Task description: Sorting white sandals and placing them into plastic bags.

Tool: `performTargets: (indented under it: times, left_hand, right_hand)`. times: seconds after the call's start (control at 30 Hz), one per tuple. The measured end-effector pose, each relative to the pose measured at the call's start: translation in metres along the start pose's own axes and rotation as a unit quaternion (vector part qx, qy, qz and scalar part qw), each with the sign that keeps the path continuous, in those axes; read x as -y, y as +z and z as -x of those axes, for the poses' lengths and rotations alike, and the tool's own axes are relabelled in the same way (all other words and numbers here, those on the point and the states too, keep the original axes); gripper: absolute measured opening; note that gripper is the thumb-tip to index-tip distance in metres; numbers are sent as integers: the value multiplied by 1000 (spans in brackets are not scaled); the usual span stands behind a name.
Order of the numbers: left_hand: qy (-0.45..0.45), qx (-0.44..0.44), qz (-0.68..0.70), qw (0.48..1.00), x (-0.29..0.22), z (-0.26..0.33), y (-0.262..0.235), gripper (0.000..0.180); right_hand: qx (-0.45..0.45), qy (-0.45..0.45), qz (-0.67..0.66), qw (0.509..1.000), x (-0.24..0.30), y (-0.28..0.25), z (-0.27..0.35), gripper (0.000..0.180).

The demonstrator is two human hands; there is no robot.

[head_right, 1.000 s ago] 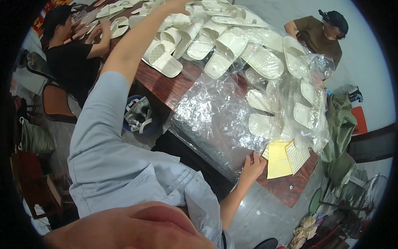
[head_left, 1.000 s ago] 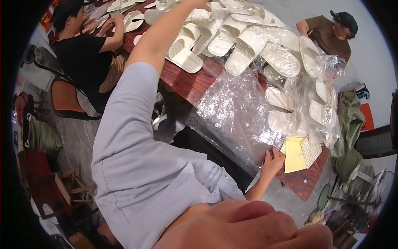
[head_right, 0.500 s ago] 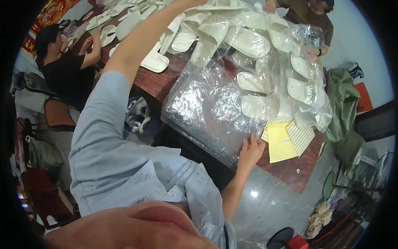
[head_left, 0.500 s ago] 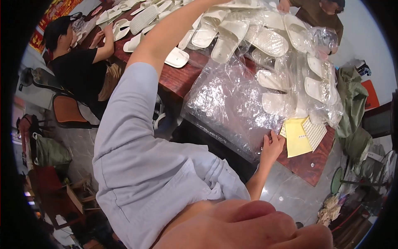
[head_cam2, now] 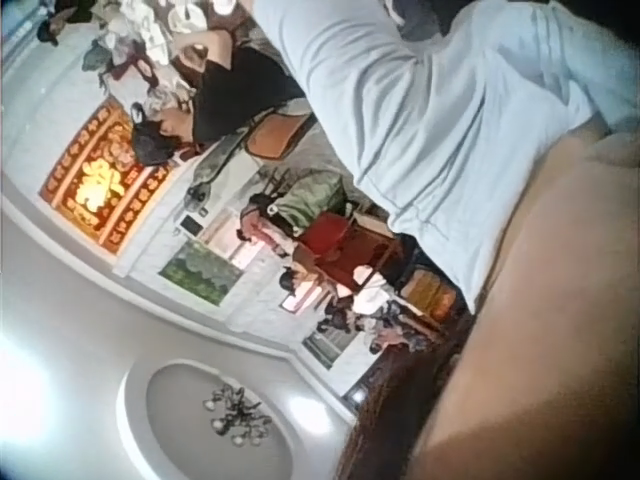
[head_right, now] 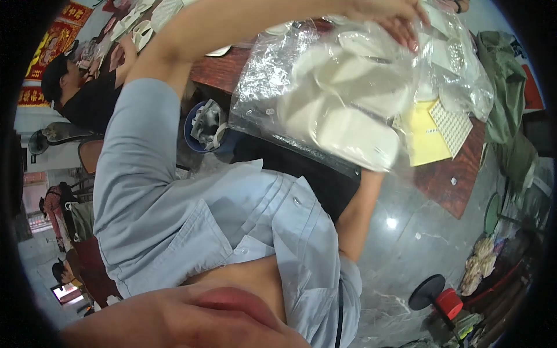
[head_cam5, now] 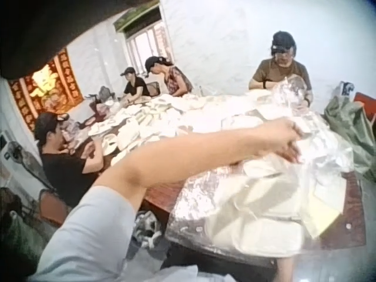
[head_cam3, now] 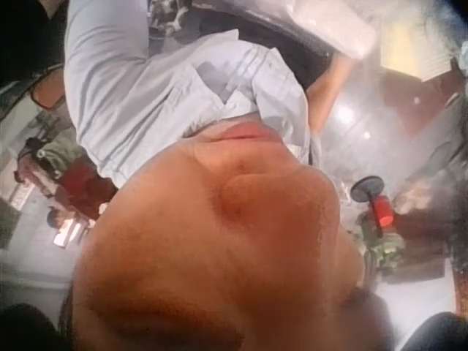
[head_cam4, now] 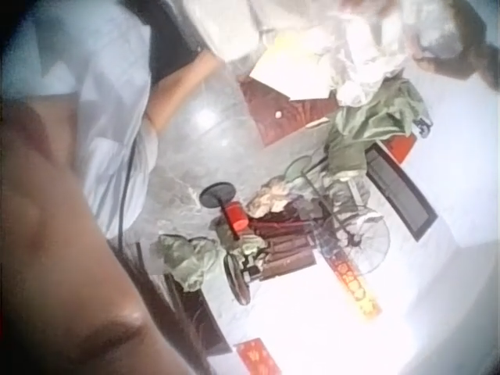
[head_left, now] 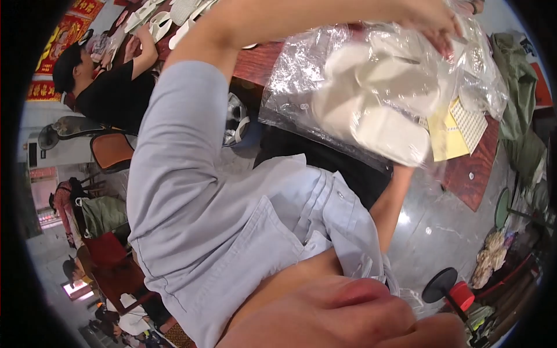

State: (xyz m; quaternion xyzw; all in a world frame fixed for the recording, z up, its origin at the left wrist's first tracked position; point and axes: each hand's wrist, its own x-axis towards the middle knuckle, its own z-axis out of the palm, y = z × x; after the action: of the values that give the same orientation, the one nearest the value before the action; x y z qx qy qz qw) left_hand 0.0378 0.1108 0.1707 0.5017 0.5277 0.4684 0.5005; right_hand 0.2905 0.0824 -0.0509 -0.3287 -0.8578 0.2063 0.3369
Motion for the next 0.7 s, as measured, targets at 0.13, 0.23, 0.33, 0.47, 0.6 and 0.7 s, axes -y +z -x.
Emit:
performTargets:
  times: [0.13, 0.23, 0.33, 0.47, 0.6, 0.7]
  left_hand:
    - [3, 28, -63, 998, 85, -16, -6, 52]
    - [79, -68, -269, 957, 84, 42, 0, 43]
    - [203, -204, -269, 919, 90, 104, -9, 27]
    - [33, -338, -308, 889, 107, 207, -23, 34]
    - [-137, -314, -355, 870, 150, 238, -10, 38]
    - [-213, -286, -379, 854, 169, 230, 1, 50]
  right_hand:
    - [3, 11, 1, 1000, -9, -4, 7, 31]
    - [-2, 32, 7, 999, -12, -7, 16, 31]
    - [-5, 35, 5, 999, -9, -4, 15, 32]
    - [5, 19, -24, 1000, -9, 3, 14, 32]
    - [19, 3, -44, 999, -10, 7, 14, 33]
    - [31, -13, -56, 998, -11, 9, 15, 33]
